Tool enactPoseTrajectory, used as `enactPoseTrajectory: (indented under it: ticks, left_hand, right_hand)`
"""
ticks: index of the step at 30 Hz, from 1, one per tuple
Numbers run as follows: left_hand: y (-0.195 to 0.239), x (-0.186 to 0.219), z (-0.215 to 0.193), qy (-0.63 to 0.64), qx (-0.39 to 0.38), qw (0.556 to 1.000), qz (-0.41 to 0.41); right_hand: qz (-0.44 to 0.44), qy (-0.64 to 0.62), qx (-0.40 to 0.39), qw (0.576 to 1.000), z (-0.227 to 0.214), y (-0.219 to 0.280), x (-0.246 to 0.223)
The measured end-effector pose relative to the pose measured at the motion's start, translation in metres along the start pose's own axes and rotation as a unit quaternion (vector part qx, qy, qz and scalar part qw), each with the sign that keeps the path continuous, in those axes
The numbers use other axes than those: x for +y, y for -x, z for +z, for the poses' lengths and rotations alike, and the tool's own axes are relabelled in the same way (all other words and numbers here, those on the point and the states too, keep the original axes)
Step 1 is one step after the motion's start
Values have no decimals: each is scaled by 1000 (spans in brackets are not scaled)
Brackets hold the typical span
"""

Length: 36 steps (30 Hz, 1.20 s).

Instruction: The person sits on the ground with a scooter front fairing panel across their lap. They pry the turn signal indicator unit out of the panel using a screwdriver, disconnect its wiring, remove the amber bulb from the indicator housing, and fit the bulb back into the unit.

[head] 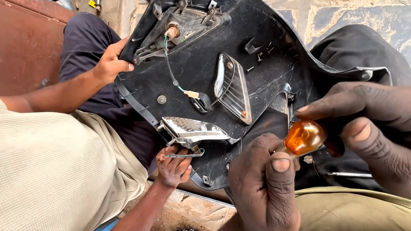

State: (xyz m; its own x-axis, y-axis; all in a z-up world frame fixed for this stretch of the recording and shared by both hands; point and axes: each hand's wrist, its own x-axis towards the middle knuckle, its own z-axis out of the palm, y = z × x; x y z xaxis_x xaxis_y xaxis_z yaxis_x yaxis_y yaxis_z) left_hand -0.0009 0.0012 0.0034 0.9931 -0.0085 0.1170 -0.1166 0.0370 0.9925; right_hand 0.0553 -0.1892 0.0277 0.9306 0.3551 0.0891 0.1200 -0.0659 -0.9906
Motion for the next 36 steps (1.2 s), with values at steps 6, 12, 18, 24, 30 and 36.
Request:
enactPoseTrajectory:
  ticks: [6, 12, 18, 24, 30, 36]
  left_hand:
    - [-3, 10, 0, -141, 20, 986, 84]
    - [-3, 15, -2, -273, 12, 948, 162]
    - [-3, 19, -3, -287, 6, 942, 171]
    - [-5, 23, -5, -281, 18, 946, 159]
    - [-5, 24, -7, -274, 29, 947, 165]
    - [-3, 23, -7, -282, 51, 941, 180]
  right_hand:
    - [-6, -13, -10, 1000, 3, 0, -3]
    - [8, 14, 5, 1000, 3, 2, -5]
    - [8, 54, 5, 998, 2, 2, -10]
    - [22, 73, -1, 997, 1, 2, -10]
    - [15, 60, -6, 998, 4, -3, -13]
    - [6, 45, -24, 999, 4, -3, -8]
